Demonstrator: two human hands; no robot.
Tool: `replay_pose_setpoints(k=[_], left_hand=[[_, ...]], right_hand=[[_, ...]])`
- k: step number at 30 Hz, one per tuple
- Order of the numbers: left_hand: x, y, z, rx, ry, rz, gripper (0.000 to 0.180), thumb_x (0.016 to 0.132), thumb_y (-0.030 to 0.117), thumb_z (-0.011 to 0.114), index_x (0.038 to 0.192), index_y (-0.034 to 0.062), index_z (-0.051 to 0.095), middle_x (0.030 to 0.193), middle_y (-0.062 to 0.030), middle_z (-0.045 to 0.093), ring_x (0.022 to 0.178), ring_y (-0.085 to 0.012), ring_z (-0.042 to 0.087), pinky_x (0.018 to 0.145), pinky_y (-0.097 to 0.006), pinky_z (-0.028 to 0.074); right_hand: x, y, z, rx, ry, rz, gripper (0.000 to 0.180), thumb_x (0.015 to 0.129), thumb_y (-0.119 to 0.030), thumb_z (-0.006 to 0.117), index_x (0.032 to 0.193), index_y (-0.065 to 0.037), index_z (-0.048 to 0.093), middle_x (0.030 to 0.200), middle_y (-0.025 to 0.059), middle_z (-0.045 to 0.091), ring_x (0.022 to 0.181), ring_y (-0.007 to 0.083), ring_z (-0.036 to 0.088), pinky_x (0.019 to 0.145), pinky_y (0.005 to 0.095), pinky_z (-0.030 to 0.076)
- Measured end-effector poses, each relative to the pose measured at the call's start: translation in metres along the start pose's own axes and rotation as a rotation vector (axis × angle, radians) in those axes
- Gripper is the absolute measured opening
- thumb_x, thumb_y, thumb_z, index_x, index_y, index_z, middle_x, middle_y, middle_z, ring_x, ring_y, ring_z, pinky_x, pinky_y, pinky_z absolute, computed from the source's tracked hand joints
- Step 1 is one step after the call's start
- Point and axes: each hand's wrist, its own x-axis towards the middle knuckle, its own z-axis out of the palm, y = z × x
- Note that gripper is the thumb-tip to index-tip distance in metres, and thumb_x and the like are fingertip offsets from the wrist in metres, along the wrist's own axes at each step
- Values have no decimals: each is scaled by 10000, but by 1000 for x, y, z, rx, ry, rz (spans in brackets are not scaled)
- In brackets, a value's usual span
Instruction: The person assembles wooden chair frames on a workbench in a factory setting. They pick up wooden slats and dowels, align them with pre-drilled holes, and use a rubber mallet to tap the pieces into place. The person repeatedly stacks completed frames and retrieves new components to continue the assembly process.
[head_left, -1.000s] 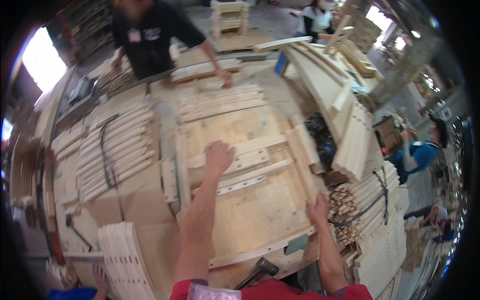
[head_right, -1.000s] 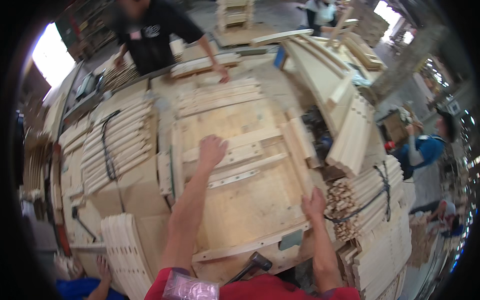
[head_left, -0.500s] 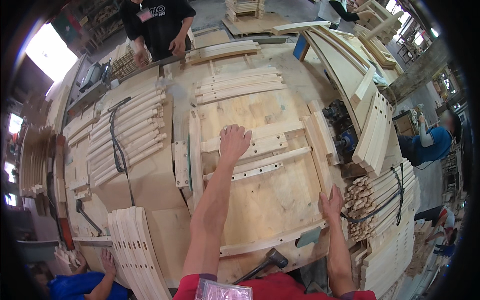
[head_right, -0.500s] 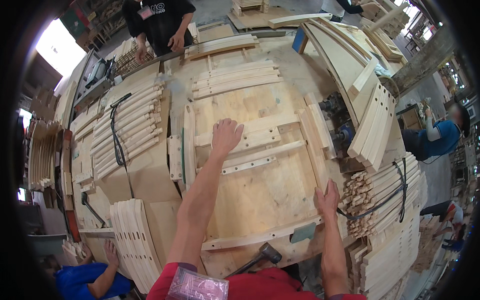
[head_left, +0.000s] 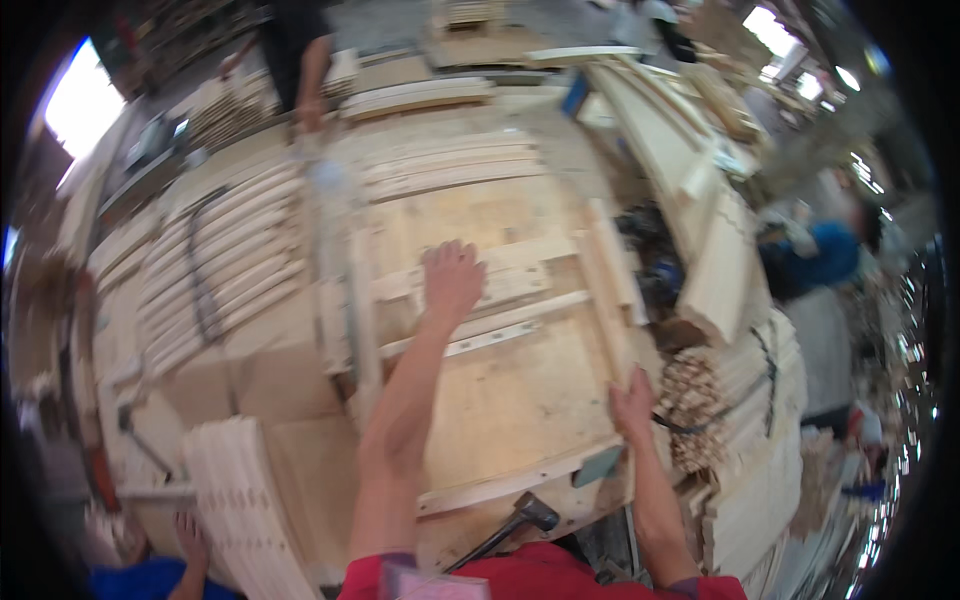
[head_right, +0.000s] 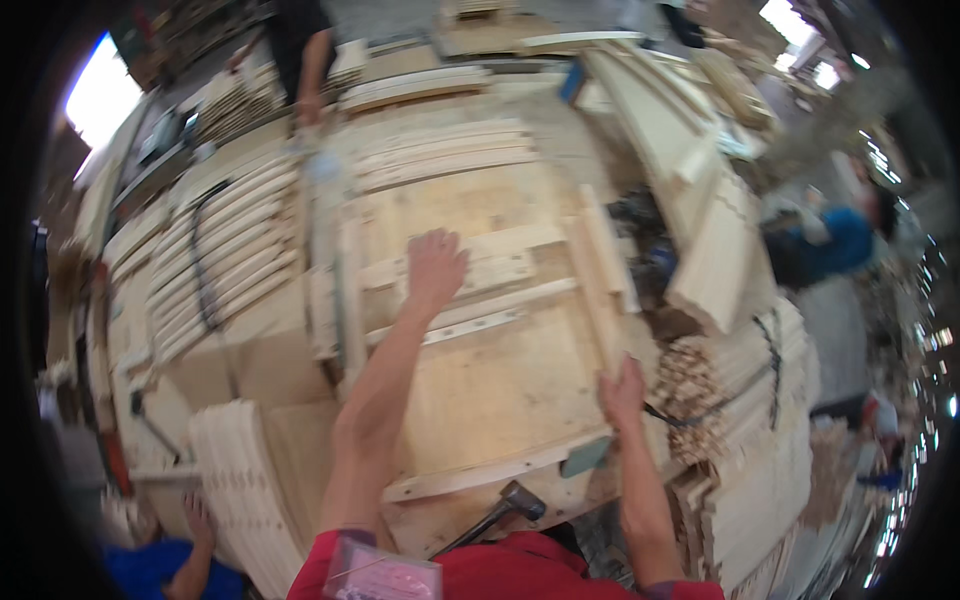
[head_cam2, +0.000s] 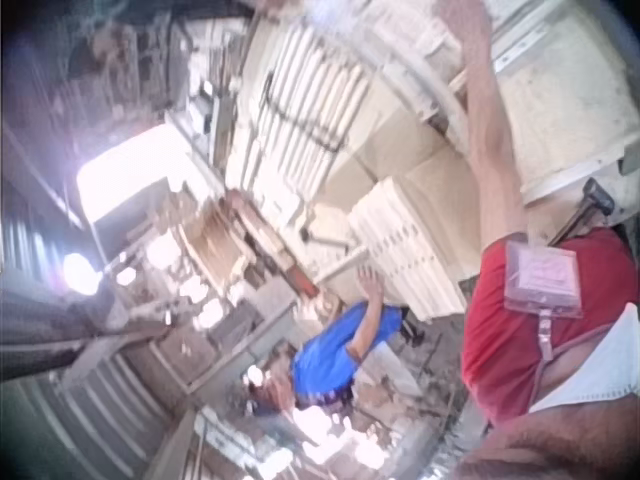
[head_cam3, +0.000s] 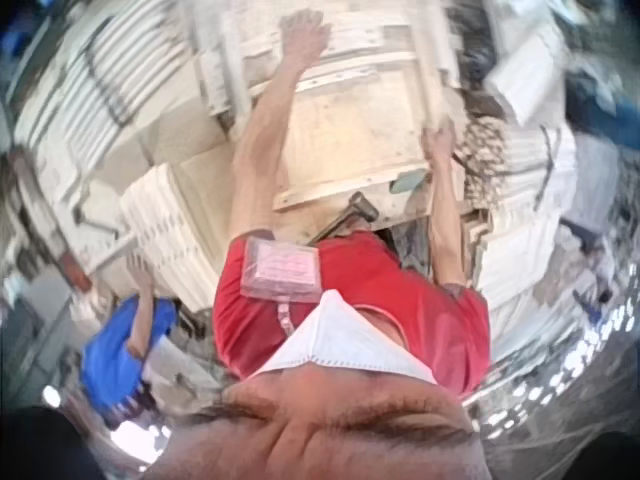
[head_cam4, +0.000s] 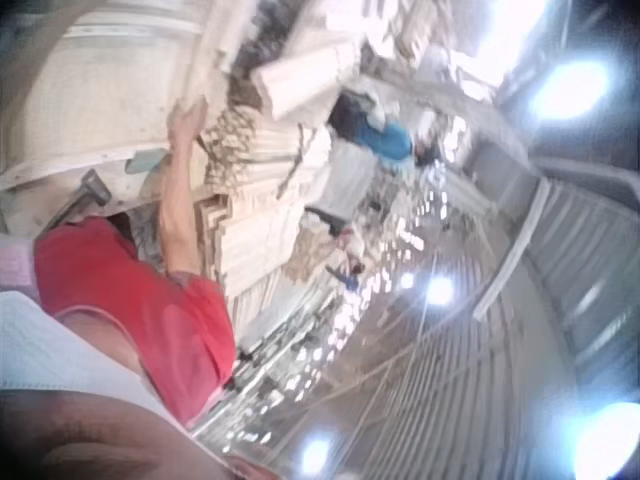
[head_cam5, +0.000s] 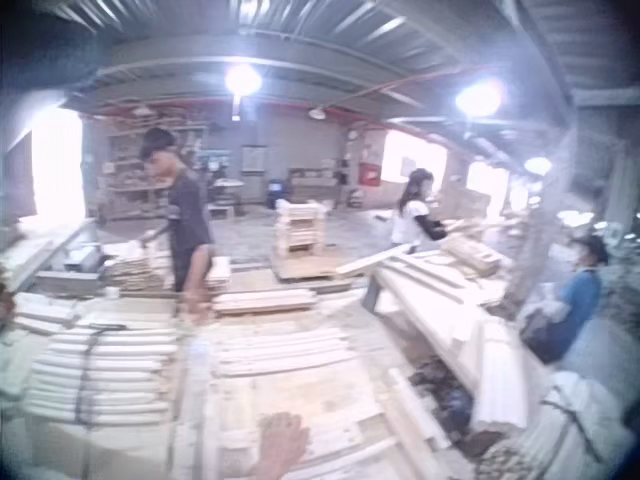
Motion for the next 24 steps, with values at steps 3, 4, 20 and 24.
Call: replay_pose_setpoints(k=[3, 4, 20, 24], left_hand=[[-10, 48, 20, -230, -117, 279, 384, 919, 320, 679, 1177, 40, 625, 1107, -136, 633, 1090, -301, 568, 942, -470, 447], [-11, 67, 24, -237, -150, 324, 380, 913, 311, 680, 1172, 38, 628, 1097, -129, 636, 1082, -291, 570, 931, -456, 447], [-18, 128, 53, -7, -198, 374, 168, 817, 130, 629, 970, 66, 656, 954, -81, 610, 996, -241, 553, 852, -397, 406], [-17, 138, 52, -6, -232, 385, 179, 859, 154, 601, 992, 64, 682, 961, -71, 617, 999, -224, 556, 862, -391, 401]], right_hand=[[10, -10, 0, 52, -67, 7, 679, 837, -290, 768, 1357, 66, 515, 1180, 254, 609, 1119, 444, 595, 950, 481, 487], [10, -9, 1, 58, -74, 0, 684, 839, -304, 766, 1360, 59, 511, 1169, 242, 609, 1112, 438, 596, 938, 480, 491], [11, -18, -1, 59, -113, 90, 701, 847, -343, 737, 1368, 73, 523, 1223, 261, 611, 1160, 427, 587, 981, 468, 479], [5, -3, -1, 39, -66, 74, 713, 842, -352, 737, 1372, 75, 524, 1235, 261, 611, 1171, 430, 583, 993, 468, 474]])
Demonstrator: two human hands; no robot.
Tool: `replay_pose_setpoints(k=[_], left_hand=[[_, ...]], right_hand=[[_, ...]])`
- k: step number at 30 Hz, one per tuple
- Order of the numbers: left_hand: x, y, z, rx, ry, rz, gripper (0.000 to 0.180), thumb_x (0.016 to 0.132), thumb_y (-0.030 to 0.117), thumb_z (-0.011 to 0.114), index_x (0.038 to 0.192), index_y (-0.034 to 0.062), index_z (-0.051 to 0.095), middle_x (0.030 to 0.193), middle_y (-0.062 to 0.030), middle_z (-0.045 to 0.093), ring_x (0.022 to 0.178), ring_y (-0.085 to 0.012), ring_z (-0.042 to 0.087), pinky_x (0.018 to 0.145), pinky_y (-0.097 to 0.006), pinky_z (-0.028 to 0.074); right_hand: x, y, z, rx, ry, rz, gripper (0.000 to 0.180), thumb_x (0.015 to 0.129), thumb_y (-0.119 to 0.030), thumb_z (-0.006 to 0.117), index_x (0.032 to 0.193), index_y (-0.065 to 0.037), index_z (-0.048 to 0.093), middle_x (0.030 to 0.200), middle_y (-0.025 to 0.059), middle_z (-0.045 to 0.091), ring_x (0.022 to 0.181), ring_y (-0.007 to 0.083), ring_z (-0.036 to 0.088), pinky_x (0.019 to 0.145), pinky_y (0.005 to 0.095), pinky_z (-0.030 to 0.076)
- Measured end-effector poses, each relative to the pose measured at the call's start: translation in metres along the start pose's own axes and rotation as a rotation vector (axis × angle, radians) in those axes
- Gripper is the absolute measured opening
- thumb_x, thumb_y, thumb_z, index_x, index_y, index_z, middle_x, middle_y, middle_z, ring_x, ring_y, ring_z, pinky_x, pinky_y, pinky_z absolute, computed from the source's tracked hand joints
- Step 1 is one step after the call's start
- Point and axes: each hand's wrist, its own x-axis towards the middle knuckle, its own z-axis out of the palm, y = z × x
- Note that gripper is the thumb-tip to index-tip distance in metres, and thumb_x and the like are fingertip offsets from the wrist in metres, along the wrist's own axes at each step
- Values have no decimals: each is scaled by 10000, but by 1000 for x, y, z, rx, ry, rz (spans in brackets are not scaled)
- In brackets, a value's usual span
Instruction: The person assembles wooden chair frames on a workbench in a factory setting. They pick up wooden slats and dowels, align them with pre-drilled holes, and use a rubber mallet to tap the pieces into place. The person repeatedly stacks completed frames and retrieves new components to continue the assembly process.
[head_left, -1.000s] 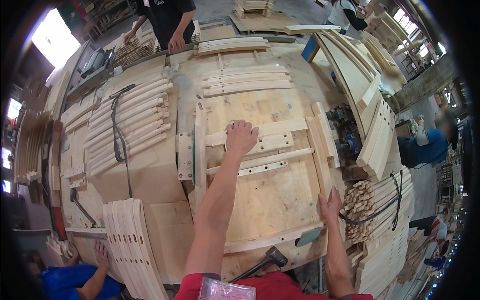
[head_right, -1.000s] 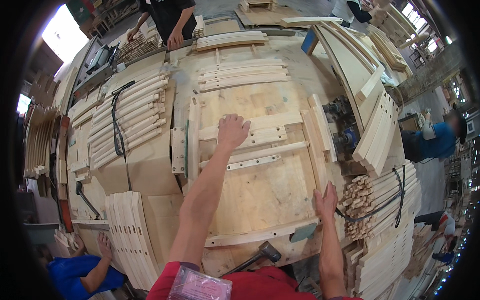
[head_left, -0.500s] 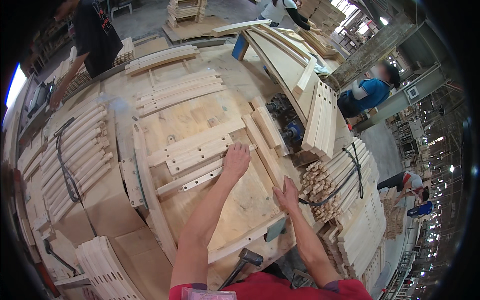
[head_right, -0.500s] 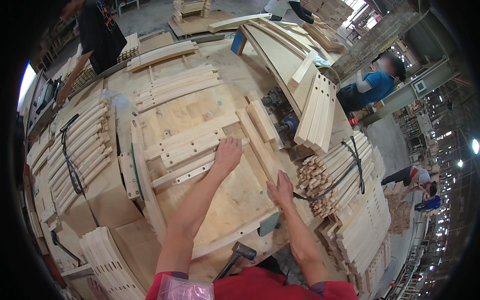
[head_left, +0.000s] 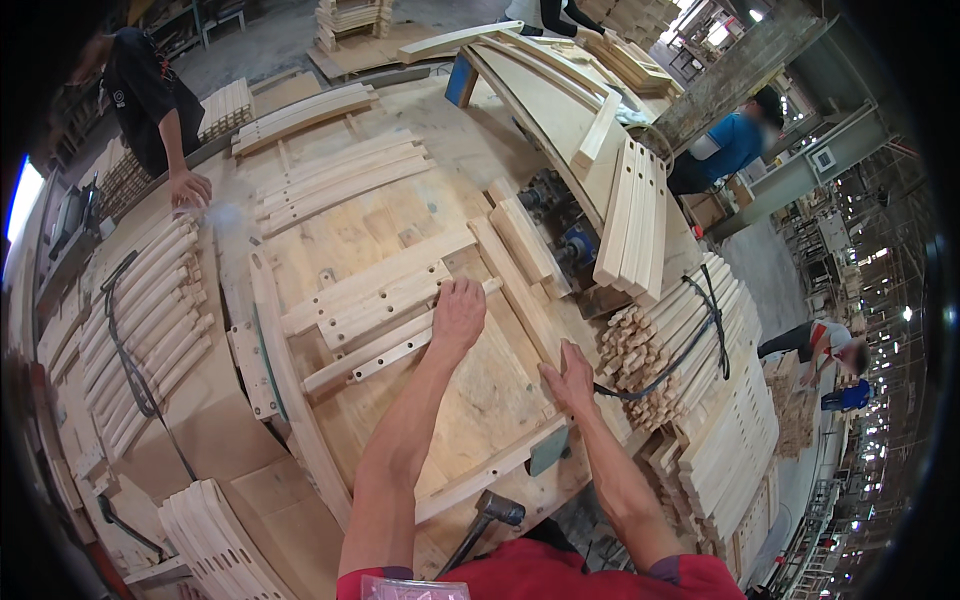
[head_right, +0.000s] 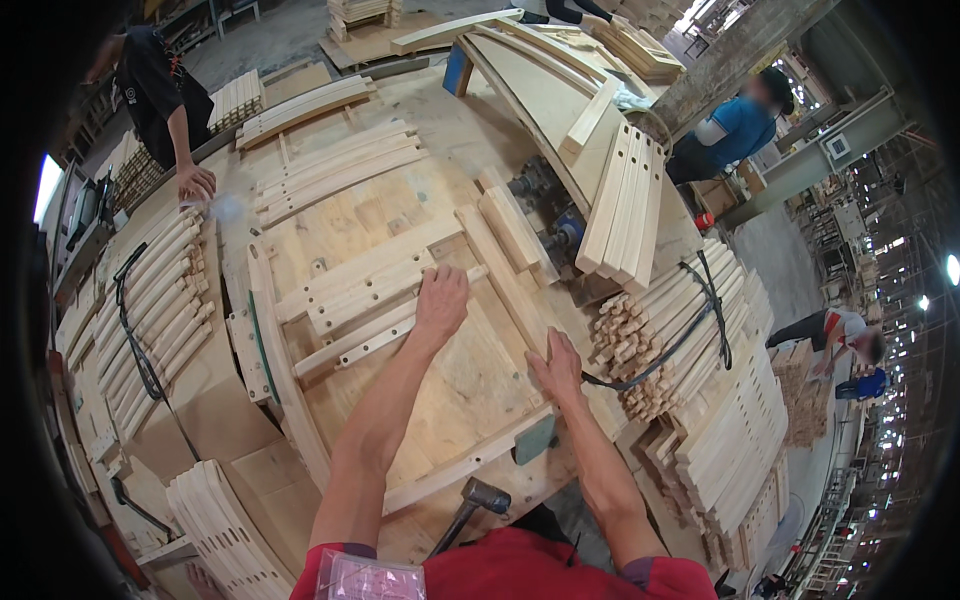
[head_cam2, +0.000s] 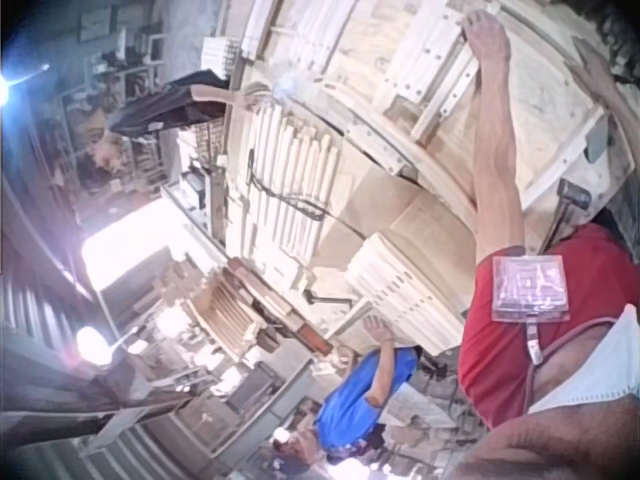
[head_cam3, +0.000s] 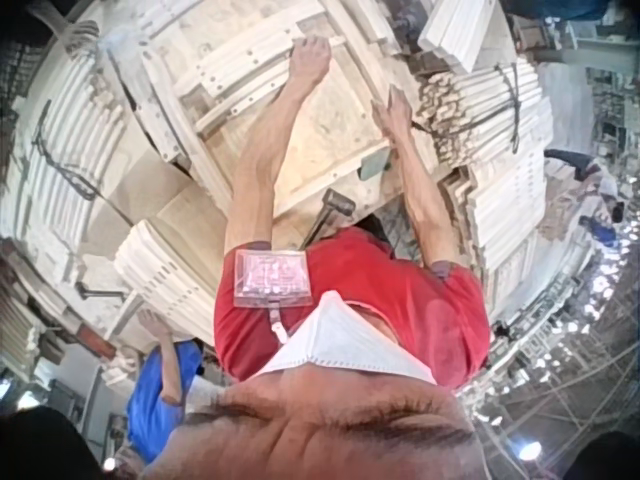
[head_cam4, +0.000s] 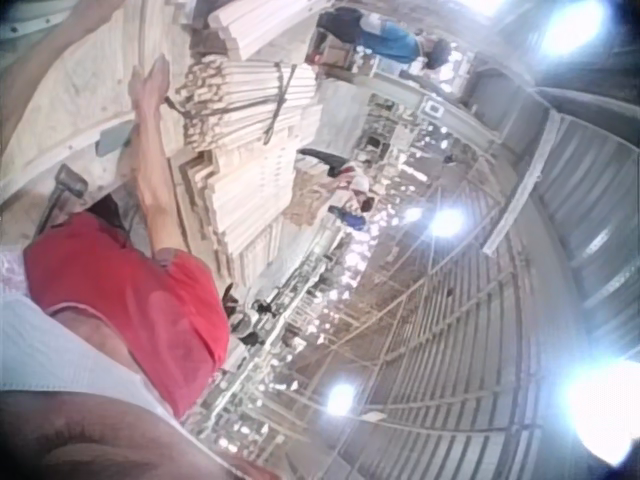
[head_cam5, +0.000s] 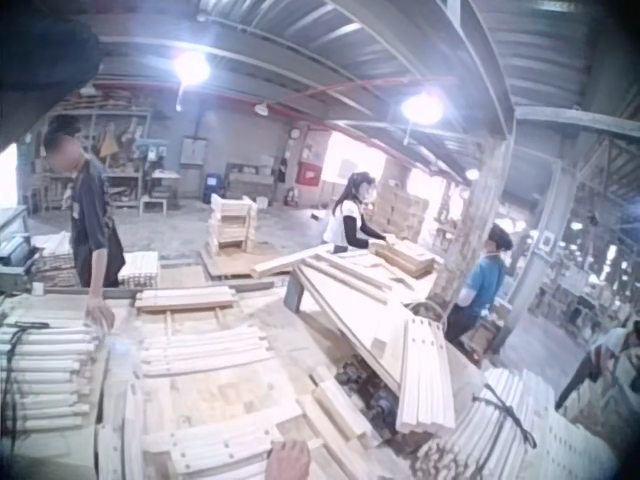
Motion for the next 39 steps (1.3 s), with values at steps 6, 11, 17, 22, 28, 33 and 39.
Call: replay_pose_setpoints(k=[6, 11, 17, 22, 28, 33, 39], left_hand=[[-3, -5, 0, -19, 51, 2, 160, 847, 139, 611, 974, 68, 676, 952, -74, 607, 989, -229, 557, 867, -396, 403], [-2, -3, -1, -45, 18, -1, 160, 847, 133, 608, 977, 69, 677, 962, -74, 608, 1000, -235, 559, 878, -399, 402], [-3, -4, 0, -50, 40, 3, 164, 849, 134, 604, 980, 67, 678, 972, -76, 607, 1016, -242, 556, 894, -414, 398], [-6, -6, 2, -25, 62, 7, 151, 859, 156, 611, 965, 63, 665, 957, -86, 599, 996, -251, 554, 900, -429, 394], [-4, -5, 1, -32, 126, 7, 162, 870, 203, 635, 933, 53, 641, 908, -103, 590, 956, -263, 562, 887, -439, 401], [-3, -3, 2, -48, 176, 10, 177, 867, 206, 638, 936, 43, 641, 885, -107, 590, 923, -269, 566, 879, -437, 405], [-2, 3, 4, -131, 220, -3, 184, 861, 192, 638, 955, 34, 646, 890, -112, 597, 915, -279, 564, 882, -437, 405]], right_hand=[[4, -9, -3, 56, -49, 18, 713, 841, -359, 734, 1366, 76, 527, 1231, 265, 610, 1163, 430, 587, 986, 466, 477], [2, -9, -5, 85, -25, -3, 715, 846, -368, 725, 1369, 74, 519, 1205, 264, 609, 1135, 433, 594, 971, 468, 483], [-5, -15, -2, 81, -50, 3, 721, 839, -363, 736, 1371, 72, 519, 1219, 254, 608, 1145, 427, 591, 973, 468, 483], [-9, -23, 1, 80, -44, 4, 722, 827, -347, 749, 1370, 71, 522, 1242, 248, 608, 1160, 423, 588, 980, 471, 480], [-11, -24, 5, 93, -10, -4, 699, 823, -339, 753, 1356, 58, 537, 1238, 242, 612, 1157, 418, 589, 973, 470, 482], [-11, -25, 3, 103, -25, 13, 684, 824, -337, 758, 1346, 48, 538, 1209, 232, 622, 1135, 416, 592, 964, 470, 482], [-14, -25, -4, 109, -48, 86, 653, 824, -318, 772, 1331, 27, 548, 1190, 233, 620, 1134, 408, 594, 968, 465, 479]])
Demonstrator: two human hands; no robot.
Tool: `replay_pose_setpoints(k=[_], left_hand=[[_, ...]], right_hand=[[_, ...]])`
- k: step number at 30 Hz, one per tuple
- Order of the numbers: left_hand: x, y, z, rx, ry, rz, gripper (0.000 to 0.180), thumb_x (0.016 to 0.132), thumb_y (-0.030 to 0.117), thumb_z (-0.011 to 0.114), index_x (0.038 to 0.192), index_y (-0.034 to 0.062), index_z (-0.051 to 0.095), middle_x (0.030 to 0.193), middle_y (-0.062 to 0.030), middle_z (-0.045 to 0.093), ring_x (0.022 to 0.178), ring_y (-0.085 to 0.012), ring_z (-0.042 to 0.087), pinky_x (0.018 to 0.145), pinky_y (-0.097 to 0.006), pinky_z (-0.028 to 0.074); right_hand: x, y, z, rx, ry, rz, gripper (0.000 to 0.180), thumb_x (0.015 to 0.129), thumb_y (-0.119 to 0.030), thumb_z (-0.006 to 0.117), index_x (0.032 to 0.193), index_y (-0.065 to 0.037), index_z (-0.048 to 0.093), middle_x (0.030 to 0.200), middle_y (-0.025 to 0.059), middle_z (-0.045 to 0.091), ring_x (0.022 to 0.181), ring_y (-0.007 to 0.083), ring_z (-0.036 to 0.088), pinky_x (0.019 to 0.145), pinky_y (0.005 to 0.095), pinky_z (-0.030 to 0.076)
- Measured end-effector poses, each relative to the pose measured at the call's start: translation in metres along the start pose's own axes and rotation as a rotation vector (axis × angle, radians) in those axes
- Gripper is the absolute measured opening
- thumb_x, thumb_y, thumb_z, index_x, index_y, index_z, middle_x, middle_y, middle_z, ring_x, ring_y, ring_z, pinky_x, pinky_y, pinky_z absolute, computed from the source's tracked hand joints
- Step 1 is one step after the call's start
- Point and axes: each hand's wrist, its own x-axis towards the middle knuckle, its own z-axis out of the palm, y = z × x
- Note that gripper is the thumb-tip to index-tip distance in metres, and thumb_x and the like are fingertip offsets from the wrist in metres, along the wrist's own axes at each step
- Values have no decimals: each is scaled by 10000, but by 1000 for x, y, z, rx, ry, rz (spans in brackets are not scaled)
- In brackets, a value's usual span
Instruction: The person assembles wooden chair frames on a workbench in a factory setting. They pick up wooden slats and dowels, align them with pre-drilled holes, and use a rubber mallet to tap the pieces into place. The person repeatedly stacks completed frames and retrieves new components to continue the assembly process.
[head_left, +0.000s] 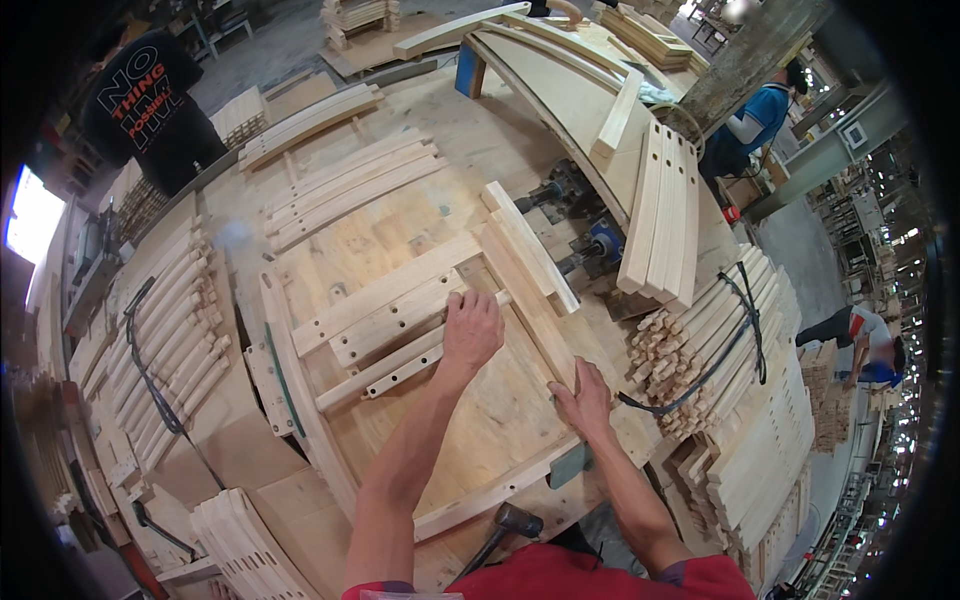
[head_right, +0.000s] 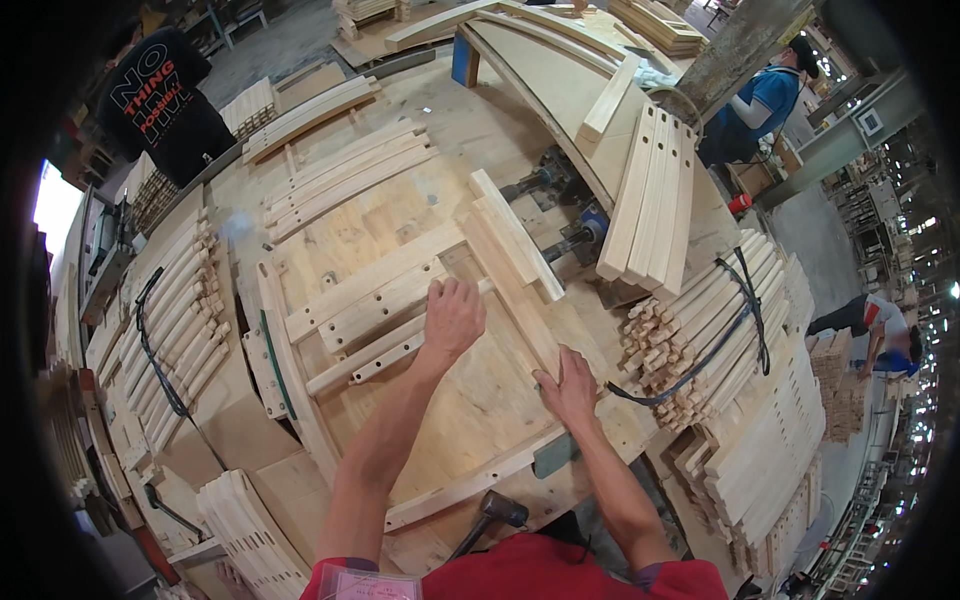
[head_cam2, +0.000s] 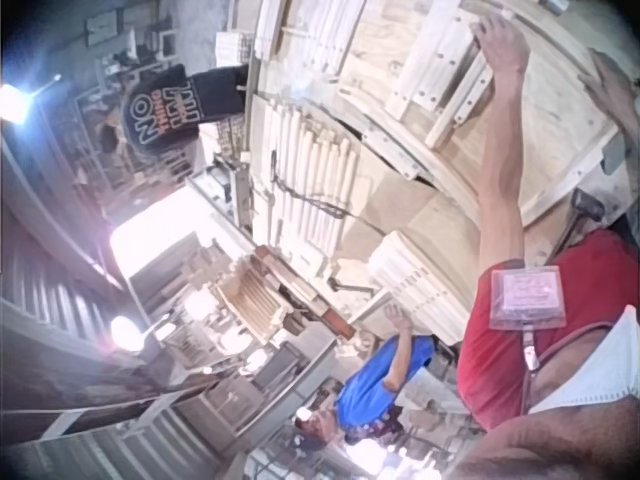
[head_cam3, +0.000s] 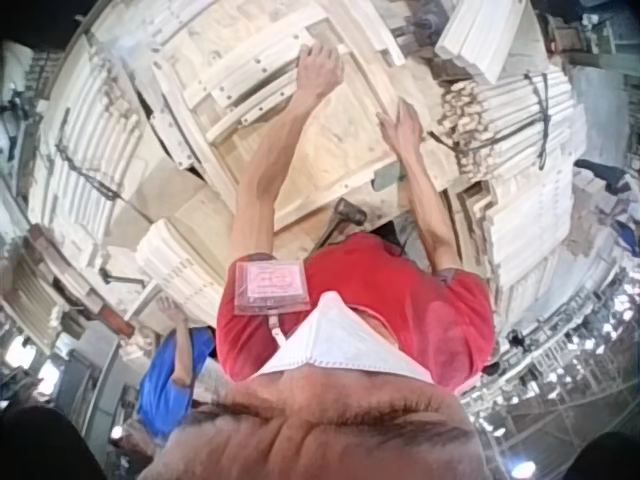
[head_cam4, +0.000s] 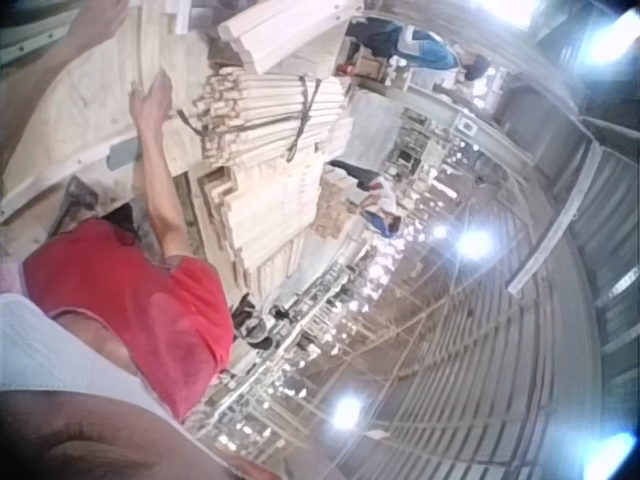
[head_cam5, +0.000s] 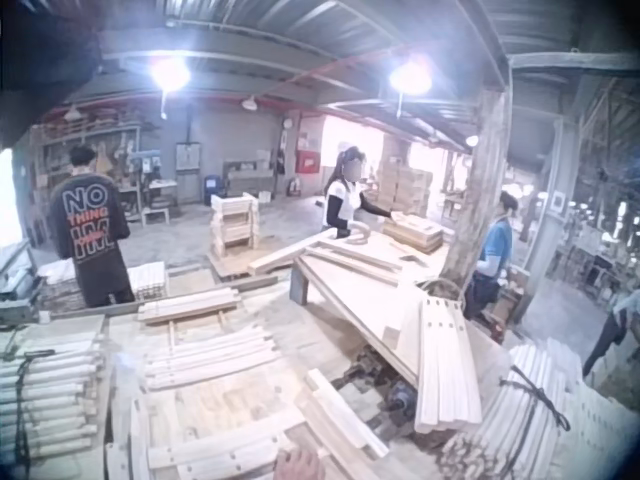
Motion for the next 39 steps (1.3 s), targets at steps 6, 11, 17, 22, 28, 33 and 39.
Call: replay_pose_setpoints(k=[6, 11, 17, 22, 28, 33, 39], left_hand=[[-34, 12, -45, -116, 185, -82, 201, 821, 159, 664, 984, 44, 647, 1002, -141, 610, 967, -302, 573, 862, -472, 440], [-203, 118, -155, -422, -184, -345, 152, 876, 182, 716, 826, 69, 629, 836, -105, 572, 820, -302, 596, 702, -415, 487], [-298, 161, -196, -396, -262, -554, 276, 833, 268, 794, 902, 43, 649, 922, -121, 618, 864, -318, 641, 685, -412, 529], [-281, 74, -206, 55, 95, -856, 475, 819, 233, 804, 1177, 22, 574, 1143, -213, 598, 1020, -406, 592, 891, -541, 474], [-273, -28, -198, 34, -24, -1145, 770, 869, 230, 725, 1501, -5, 354, 1306, -277, 547, 1122, -456, 601, 917, -525, 511], [-283, -29, -194, -30, -81, -1154, 787, 880, 211, 696, 1527, -30, 317, 1317, -295, 549, 1129, -469, 604, 908, -512, 530], [-277, -29, -194, 17, -77, -1125, 794, 874, 199, 696, 1526, -46, 316, 1299, -306, 561, 1128, -472, 603, 915, -509, 526]], right_hand=[[12, -29, 15, 63, 148, -229, 785, 801, -304, 817, 1430, 22, 478, 1431, 258, 496, 1351, 433, 456, 1117, 479, 395], [100, -133, 45, 96, 8, -690, 1042, 756, -470, 844, 1535, 22, 356, 1581, 249, 369, 1453, 442, 347, 1204, 492, 295], [176, -240, 111, -359, -374, -872, 1036, 713, -698, 764, 1468, -47, 480, 1515, 192, 469, 1442, 387, 375, 1221, 499, 249], [165, -272, 139, -311, -434, -808, 1000, 651, -750, 761, 1400, -112, 579, 1366, 148, 590, 1313, 346, 481, 1158, 476, 302], [166, -268, 141, -289, -429, -794, 993, 619, -750, 776, 1378, -130, 612, 1342, 133, 609, 1284, 331, 503, 1143, 460, 318], [164, -268, 143, -267, -432, -759, 978, 607, -726, 792, 1369, -137, 621, 1347, 126, 608, 1281, 321, 501, 1146, 443, 315], [166, -268, 141, -249, -427, -753, 948, 617, -703, 793, 1361, -140, 625, 1341, 122, 615, 1273, 316, 504, 1148, 437, 308]])
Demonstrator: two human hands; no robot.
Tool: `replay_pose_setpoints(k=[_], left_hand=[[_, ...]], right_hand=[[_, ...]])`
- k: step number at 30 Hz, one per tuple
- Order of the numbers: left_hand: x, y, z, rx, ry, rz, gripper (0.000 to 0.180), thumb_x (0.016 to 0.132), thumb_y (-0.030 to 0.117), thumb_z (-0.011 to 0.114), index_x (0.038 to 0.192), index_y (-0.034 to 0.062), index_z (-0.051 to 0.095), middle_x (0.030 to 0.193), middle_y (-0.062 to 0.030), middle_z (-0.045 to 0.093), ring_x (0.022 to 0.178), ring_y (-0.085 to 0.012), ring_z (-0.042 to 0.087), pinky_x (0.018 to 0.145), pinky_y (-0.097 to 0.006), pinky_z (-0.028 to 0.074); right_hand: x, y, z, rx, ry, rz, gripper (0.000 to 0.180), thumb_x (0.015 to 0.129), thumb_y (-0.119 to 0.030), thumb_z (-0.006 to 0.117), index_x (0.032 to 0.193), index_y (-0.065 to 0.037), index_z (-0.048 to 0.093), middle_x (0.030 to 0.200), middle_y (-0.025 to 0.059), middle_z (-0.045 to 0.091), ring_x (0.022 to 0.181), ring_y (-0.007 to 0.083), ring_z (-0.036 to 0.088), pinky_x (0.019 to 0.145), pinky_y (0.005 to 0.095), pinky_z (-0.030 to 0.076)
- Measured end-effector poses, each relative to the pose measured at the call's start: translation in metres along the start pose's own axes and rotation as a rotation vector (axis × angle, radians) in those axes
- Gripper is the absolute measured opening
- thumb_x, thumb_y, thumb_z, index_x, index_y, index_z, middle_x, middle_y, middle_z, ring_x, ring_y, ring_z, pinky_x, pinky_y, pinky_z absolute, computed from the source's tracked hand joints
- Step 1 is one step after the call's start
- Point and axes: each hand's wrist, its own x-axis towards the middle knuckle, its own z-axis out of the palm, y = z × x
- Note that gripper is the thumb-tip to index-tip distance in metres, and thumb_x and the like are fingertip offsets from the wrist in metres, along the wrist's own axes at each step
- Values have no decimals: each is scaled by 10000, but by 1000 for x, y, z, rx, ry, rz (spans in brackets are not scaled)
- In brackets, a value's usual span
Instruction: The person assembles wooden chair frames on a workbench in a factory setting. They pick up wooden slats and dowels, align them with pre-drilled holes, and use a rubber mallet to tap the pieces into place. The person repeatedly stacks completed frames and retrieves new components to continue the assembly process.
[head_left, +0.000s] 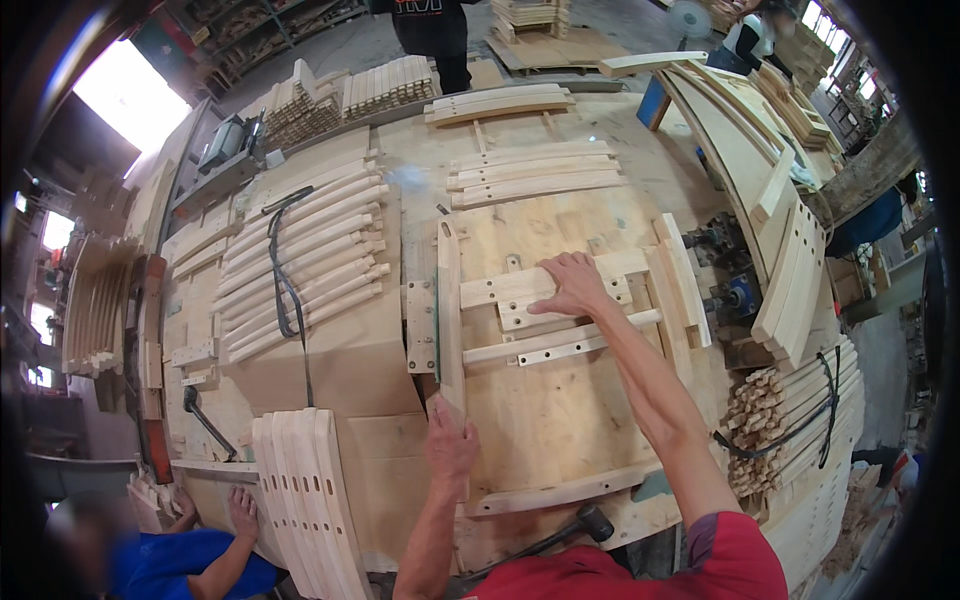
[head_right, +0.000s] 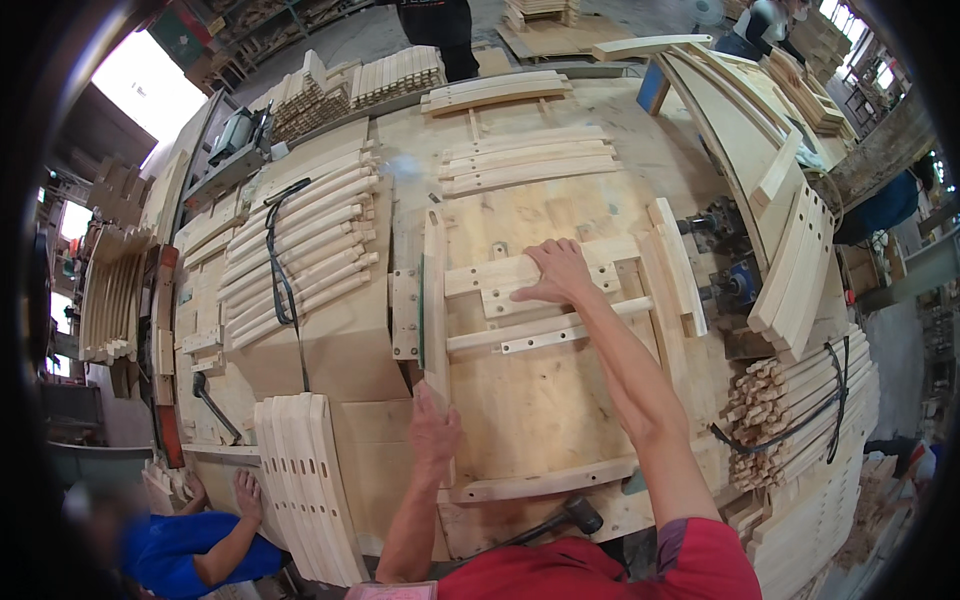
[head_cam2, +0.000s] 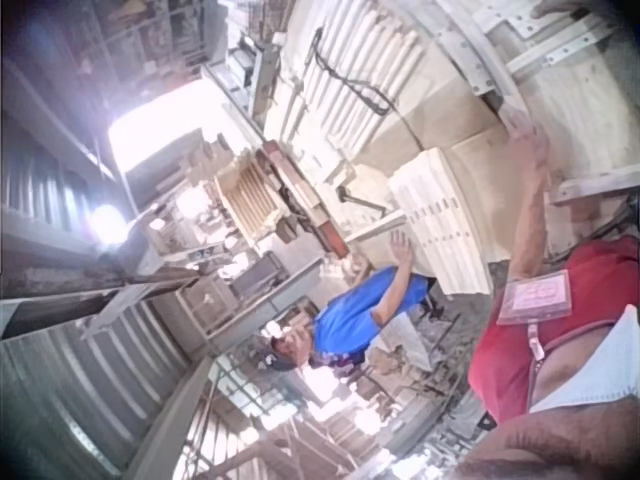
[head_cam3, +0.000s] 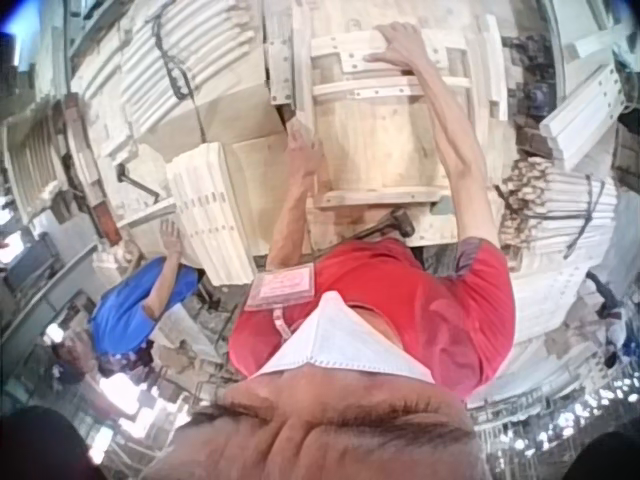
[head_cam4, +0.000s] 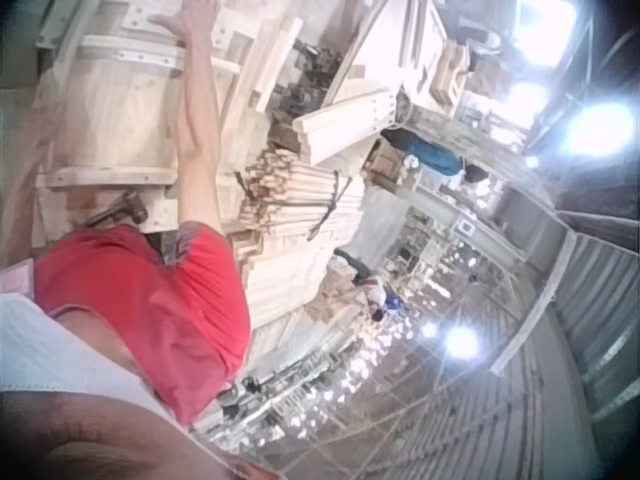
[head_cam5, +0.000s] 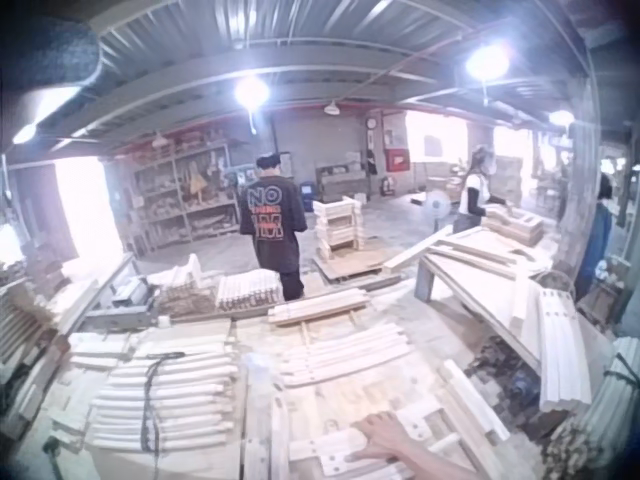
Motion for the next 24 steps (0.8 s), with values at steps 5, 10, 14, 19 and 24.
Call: replay_pose_setpoints(k=[5, 10, 14, 19, 24], left_hand=[[0, 0, -1, -12, 9, -9, 779, 869, 189, 695, 1513, -58, 332, 1319, -311, 549, 1141, -472, 595, 928, -505, 521], [-11, -5, -4, 211, 219, 176, 709, 871, 150, 682, 1478, -61, 382, 1298, -305, 545, 1043, -449, 610, 865, -520, 525], [-102, 26, -11, -216, -28, 617, 347, 866, 203, 731, 1117, 1, 602, 1071, -191, 627, 906, -379, 619, 769, -506, 515], [-193, 34, -7, -128, -747, 505, 335, 895, 366, 715, 995, 67, 599, 1018, -164, 630, 937, -360, 638, 768, -487, 525], [-212, 28, 7, -28, -761, 526, 296, 925, 314, 662, 1058, 63, 579, 1037, -154, 630, 944, -385, 664, 772, -491, 542]], right_hand=[[2, -1, 3, -12, 10, -9, 942, 618, -699, 794, 1359, -142, 626, 1326, 117, 625, 1272, 314, 505, 1146, 441, 308], [3, -9, 8, 6, 21, -43, 946, 617, -705, 793, 1361, -148, 620, 1332, 119, 619, 1271, 332, 502, 1143, 455, 312], [1, -1, 8, -2, -7, -27, 961, 613, -728, 789, 1360, -151, 611, 1340, 121, 607, 1269, 350, 498, 1135, 466, 318], [0, 0, 3, -56, -30, -72, 1061, 576, -761, 790, 1395, -124, 567, 1328, 149, 597, 1288, 354, 484, 1133, 477, 314], [-6, 1, -6, -138, -66, -158, 1220, 513, -786, 802, 1465, -95, 480, 1388, 178, 544, 1332, 365, 452, 1147, 490, 293]])
